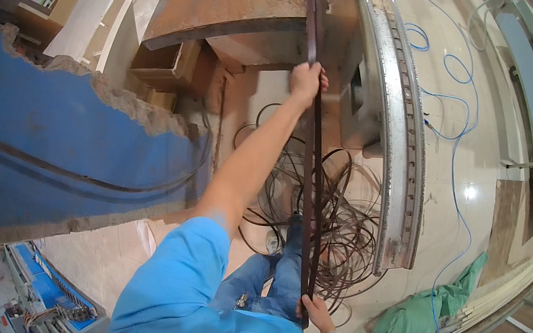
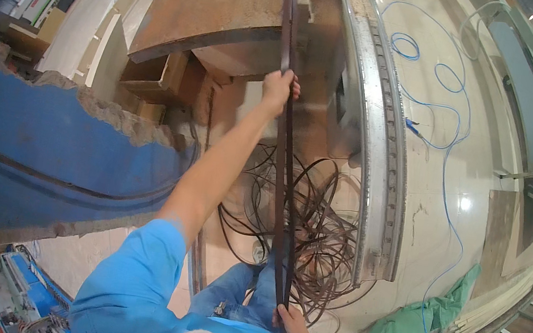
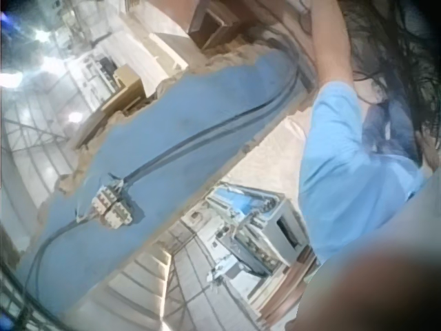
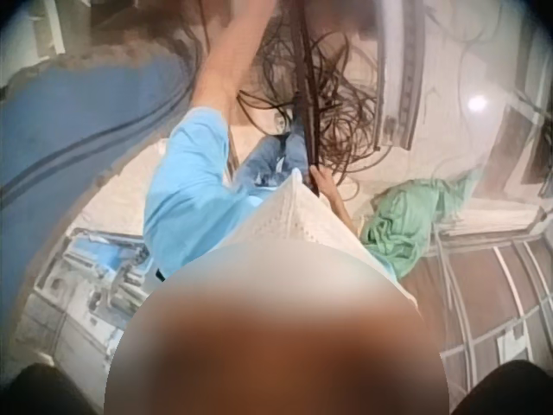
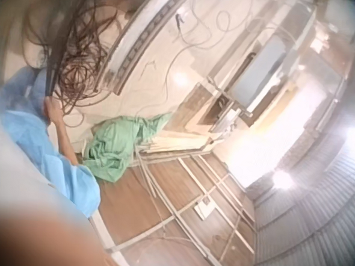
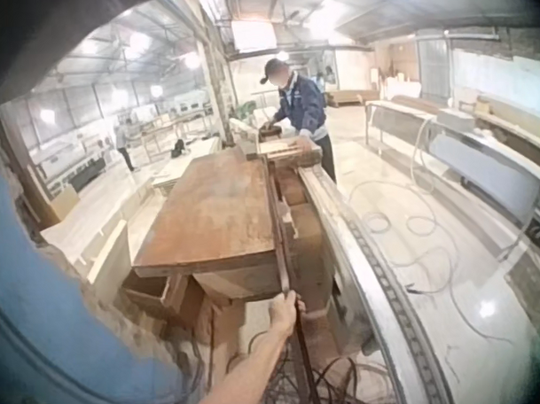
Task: The person strips the insulation from a long black cable by hand, pulling the outer sheath off in a continuous motion. The stripped insulation accumulates on the floor as the person works along the length of the cable.
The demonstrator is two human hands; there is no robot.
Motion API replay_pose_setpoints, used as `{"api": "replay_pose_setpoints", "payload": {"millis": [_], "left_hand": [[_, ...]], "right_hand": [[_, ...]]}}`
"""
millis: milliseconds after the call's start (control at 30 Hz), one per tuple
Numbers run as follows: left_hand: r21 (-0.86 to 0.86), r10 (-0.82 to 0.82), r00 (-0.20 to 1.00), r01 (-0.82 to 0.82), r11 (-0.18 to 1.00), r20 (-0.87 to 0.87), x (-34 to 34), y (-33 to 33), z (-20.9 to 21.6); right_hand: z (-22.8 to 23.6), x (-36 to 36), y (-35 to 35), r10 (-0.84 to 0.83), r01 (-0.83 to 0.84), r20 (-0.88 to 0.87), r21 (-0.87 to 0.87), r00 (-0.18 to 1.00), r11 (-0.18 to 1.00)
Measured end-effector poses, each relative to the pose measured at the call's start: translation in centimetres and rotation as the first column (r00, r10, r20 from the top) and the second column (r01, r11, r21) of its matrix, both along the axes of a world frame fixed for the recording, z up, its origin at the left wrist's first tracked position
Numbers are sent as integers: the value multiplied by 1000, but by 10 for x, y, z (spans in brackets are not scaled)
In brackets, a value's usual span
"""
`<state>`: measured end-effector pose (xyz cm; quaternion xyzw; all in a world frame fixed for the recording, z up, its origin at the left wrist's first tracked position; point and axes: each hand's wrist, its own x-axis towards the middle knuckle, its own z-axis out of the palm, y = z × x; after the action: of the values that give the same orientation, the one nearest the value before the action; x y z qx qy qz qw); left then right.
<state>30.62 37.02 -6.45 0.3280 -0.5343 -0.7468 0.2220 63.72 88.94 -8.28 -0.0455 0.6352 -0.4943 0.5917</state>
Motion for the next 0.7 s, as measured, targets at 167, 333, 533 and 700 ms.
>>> {"api": "replay_pose_setpoints", "payload": {"millis": [167,333,533,700], "left_hand": [[-64,37,994,-30,997,105,75,72,15],[-100,12,972,12,995,235,161,155,32],[172,-35,970,-7,985,242,260,268,52],[353,-90,976,14,935,200,318,313,29]], "right_hand": [[-6,-94,-75,15,-38,-511,-35,859,999],[-12,-287,-284,-401,173,-710,-374,579,911],[72,-406,-469,-272,300,131,-306,953,904],[50,-382,-461,-299,253,-62,-383,952,888]]}}
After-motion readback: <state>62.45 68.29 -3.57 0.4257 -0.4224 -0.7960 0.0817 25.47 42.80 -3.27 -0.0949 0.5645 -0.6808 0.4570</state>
